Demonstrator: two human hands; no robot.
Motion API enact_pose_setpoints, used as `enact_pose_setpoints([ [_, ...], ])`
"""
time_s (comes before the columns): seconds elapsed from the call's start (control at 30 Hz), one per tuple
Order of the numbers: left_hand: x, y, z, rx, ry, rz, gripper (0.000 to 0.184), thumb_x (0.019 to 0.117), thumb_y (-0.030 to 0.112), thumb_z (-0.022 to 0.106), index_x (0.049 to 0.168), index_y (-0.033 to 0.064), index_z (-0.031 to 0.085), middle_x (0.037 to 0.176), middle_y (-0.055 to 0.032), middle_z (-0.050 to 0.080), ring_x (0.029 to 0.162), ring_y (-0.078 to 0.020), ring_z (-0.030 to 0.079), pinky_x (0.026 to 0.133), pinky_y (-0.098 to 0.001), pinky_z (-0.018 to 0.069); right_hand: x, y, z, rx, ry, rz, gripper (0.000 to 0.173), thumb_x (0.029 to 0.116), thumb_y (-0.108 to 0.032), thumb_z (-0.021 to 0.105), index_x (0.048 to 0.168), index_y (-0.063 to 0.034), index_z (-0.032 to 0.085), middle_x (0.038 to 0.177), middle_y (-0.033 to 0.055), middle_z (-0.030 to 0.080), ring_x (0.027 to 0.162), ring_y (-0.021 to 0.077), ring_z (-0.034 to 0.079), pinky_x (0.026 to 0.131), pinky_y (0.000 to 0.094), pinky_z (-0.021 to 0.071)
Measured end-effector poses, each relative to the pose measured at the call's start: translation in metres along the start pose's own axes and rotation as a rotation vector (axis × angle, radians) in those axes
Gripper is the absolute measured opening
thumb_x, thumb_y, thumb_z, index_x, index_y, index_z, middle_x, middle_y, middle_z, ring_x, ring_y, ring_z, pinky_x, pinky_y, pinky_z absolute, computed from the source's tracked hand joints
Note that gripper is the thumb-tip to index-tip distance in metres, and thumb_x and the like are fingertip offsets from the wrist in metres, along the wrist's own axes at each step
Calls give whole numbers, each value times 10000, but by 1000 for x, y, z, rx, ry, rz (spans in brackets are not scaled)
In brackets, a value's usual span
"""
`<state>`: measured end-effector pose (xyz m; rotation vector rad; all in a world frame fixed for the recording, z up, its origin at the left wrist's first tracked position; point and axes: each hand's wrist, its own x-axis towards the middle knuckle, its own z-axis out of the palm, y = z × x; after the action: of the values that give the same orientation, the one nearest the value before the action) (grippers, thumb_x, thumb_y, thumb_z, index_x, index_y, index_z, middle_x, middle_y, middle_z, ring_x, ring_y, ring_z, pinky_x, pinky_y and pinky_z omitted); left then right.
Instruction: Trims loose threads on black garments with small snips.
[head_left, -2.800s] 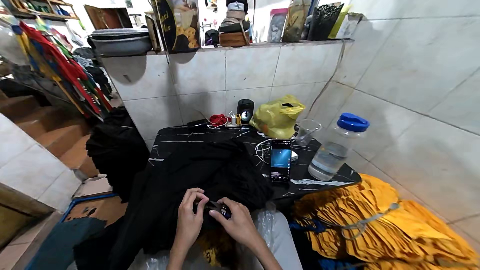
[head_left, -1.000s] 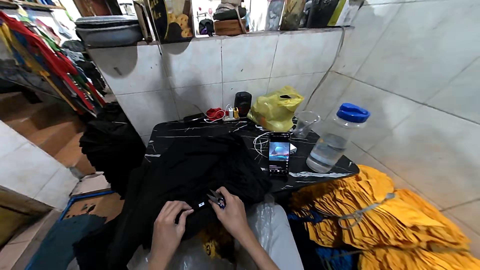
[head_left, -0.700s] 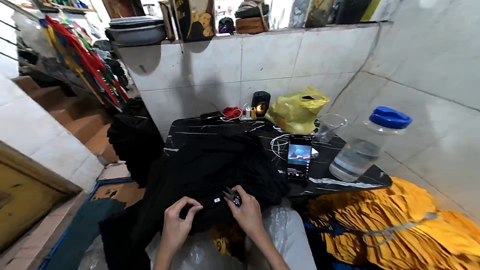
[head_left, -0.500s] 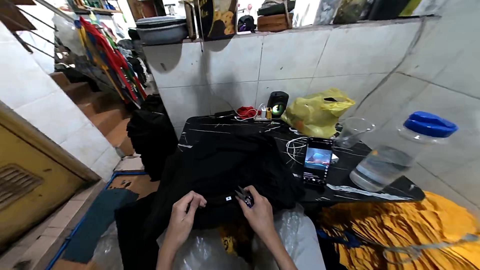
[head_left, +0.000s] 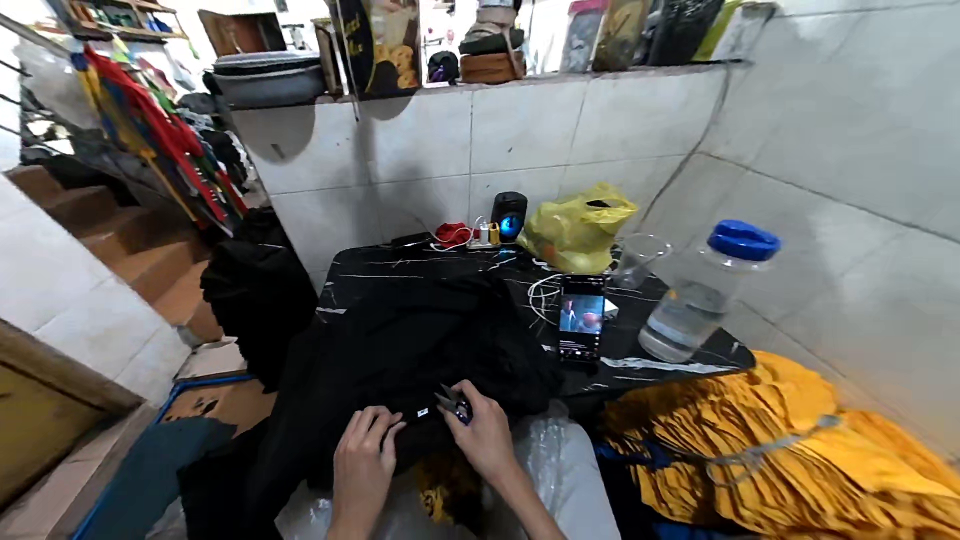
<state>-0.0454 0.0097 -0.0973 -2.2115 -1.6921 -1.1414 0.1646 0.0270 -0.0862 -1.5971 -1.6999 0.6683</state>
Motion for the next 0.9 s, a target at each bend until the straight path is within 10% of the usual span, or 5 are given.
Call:
enact_pose_setpoints([
  [0.23,-4,-6,-26,-348,-76,-131,100,933,184,689,925,121,766,1060,17,754,1024,-58,709,908,-252,598,-4,-1,3,28,-18,-131,435,979,-533,598,1191,-164,691,794,1,660,685,139,623,664,363,543],
  [0.43,-7,13,-8,-41,50,-190,299,956,367,671,937,82,757,943,-64,691,796,-145,676,704,-295,592,-8,-6,14,87,17,-255,424,978,-528,626,1116,-135,701,753,0,644,639,111,597,621,316,527],
  [0.57,-10,19,11,111,92,-168,371,915,401,708,922,31,741,936,-142,678,856,-298,684,769,-426,592,-3,-11,18,20,11,-227,340,959,-407,668,1175,-146,697,795,23,692,688,156,655,668,365,561],
  [0.9,-13,19,-8,-127,-20,-224,154,967,192,644,963,64,731,988,-80,712,969,-237,688,876,-413,576,-2,-14,18,-71,-64,-217,300,948,-293,640,1201,-141,693,868,56,722,752,217,695,684,438,570],
])
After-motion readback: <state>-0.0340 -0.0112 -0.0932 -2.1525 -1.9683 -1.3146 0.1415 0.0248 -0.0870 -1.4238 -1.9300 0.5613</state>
